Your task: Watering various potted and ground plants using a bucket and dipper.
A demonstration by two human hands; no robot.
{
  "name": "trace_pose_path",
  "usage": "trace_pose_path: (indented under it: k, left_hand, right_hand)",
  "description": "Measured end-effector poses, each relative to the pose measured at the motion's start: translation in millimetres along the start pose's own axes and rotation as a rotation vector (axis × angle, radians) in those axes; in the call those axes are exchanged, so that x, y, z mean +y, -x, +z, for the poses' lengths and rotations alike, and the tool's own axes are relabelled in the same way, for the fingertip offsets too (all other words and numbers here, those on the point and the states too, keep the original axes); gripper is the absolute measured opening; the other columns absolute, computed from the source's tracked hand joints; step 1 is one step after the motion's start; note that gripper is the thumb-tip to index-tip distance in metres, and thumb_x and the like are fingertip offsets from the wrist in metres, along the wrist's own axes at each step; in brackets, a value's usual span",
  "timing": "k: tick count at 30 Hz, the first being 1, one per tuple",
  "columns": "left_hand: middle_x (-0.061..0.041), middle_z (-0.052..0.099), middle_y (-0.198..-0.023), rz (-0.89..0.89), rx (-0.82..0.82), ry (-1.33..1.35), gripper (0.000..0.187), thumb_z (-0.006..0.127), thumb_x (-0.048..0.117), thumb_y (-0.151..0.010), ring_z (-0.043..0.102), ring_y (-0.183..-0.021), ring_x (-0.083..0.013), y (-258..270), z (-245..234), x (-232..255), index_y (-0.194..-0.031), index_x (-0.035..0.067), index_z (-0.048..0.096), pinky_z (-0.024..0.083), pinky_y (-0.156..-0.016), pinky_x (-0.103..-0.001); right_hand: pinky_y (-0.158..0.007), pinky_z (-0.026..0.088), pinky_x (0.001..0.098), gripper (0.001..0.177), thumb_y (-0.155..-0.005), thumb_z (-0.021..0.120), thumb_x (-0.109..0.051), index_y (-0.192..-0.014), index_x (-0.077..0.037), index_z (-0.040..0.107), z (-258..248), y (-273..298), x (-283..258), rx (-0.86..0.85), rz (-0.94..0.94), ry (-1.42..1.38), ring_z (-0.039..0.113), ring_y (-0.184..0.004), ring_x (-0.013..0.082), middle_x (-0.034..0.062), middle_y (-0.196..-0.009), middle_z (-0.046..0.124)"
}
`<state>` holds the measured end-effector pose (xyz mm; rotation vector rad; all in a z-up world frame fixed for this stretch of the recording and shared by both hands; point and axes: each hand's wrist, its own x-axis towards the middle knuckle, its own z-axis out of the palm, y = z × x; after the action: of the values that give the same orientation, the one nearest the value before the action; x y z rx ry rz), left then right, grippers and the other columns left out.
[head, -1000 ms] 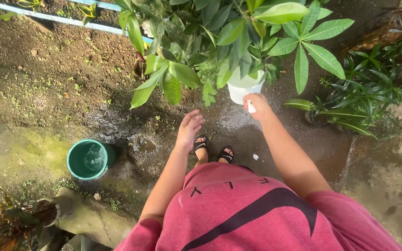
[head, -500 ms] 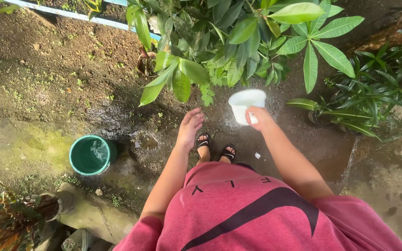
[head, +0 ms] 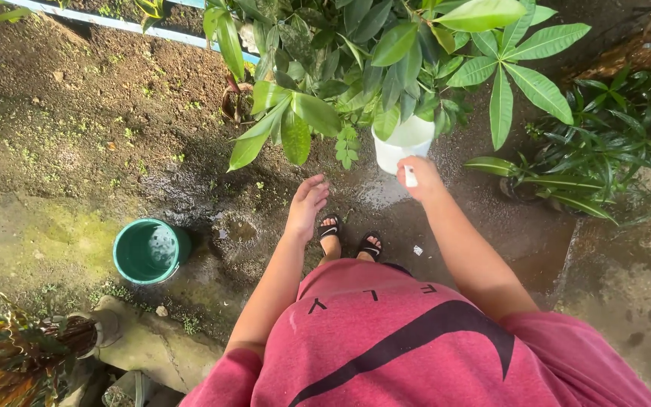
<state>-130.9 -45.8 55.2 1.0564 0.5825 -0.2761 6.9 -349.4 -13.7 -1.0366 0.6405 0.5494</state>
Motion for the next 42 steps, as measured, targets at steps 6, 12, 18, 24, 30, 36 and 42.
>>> trace_pose_path:
  k: [6, 12, 18, 24, 30, 36, 42]
  left_hand:
    - [-0.007, 0.066, -0.13, 0.004, 0.01, 0.005, 0.042, 0.059, 0.025, -0.098, 0.061, -0.121, -0.0185, 5, -4, 5, -0.138, 0.012, 0.056, 0.045, -0.106, -0.035]
    - [-0.008, 0.066, -0.13, 0.018, 0.062, 0.043, 0.043, 0.059, 0.025, -0.098, 0.061, -0.12, -0.0191, 7, -29, -5, -0.139, 0.011, 0.057, 0.046, -0.105, -0.035]
    - [-0.007, 0.065, -0.13, 0.034, 0.094, 0.042, 0.045, 0.062, 0.026, -0.096, 0.06, -0.119, -0.0195, 19, -48, 9, -0.139, 0.01, 0.057, 0.046, -0.104, -0.036]
    - [-0.005, 0.067, -0.127, 0.056, 0.142, 0.024, 0.045, 0.062, 0.027, -0.096, 0.06, -0.117, -0.0179, 24, -75, 8, -0.138, 0.01, 0.058, 0.046, -0.104, -0.035]
    - [-0.003, 0.068, -0.125, 0.085, 0.186, 0.061, 0.045, 0.063, 0.028, -0.096, 0.061, -0.115, -0.0162, 39, -74, -2, -0.137, 0.012, 0.058, 0.046, -0.103, -0.034]
    - [-0.003, 0.067, -0.124, 0.07, 0.177, 0.125, 0.043, 0.063, 0.026, -0.096, 0.06, -0.113, -0.016, 59, -64, -44, -0.137, 0.011, 0.058, 0.046, -0.1, -0.034]
    - [-0.006, 0.066, -0.125, 0.064, 0.157, 0.143, 0.045, 0.058, 0.019, -0.096, 0.06, -0.114, -0.0171, 82, -46, -66, -0.139, 0.007, 0.055, 0.049, -0.101, -0.034]
  right_hand:
    - [-0.052, 0.05, 0.0262, 0.016, -0.08, 0.068, 0.002, -0.093, 0.005, 0.061, -34, 12, 33, 0.037, 0.158, 0.005, 0.059, -0.063, 0.0174, 0.012, -0.081, 0.061]
    - [-0.054, 0.054, 0.0317, 0.014, -0.077, 0.065, 0.0, -0.091, -0.003, 0.062, 12, -24, 68, 0.034, 0.223, 0.176, 0.065, -0.066, 0.0213, 0.0105, -0.084, 0.062]
    - [-0.037, 0.04, 0.0386, 0.01, -0.077, 0.062, 0.001, -0.085, 0.007, 0.061, 121, -86, 82, -0.134, 0.079, 0.577, 0.056, -0.044, 0.0252, 0.0159, -0.061, 0.058]
    - [-0.048, 0.045, 0.0334, 0.011, -0.08, 0.063, 0.0, -0.08, -0.001, 0.052, 151, -82, 58, -0.265, 0.084, 0.113, 0.057, -0.057, 0.0226, 0.0133, -0.071, 0.059]
    - [-0.058, 0.053, 0.0308, 0.014, -0.08, 0.061, -0.001, -0.093, 0.002, 0.057, 112, -43, 53, -0.231, 0.139, -0.182, 0.059, -0.065, 0.0224, 0.0144, -0.081, 0.063]
    - [-0.065, 0.054, 0.0272, 0.031, -0.076, 0.06, 0.0, -0.107, 0.002, 0.058, 38, 12, 91, -0.05, 0.255, -0.181, 0.064, -0.076, 0.0209, 0.0139, -0.09, 0.066]
    - [-0.068, 0.057, 0.0281, 0.033, -0.077, 0.063, 0.002, -0.108, -0.004, 0.052, -57, 18, 141, 0.127, 0.324, -0.234, 0.063, -0.083, 0.0222, 0.0116, -0.095, 0.06]
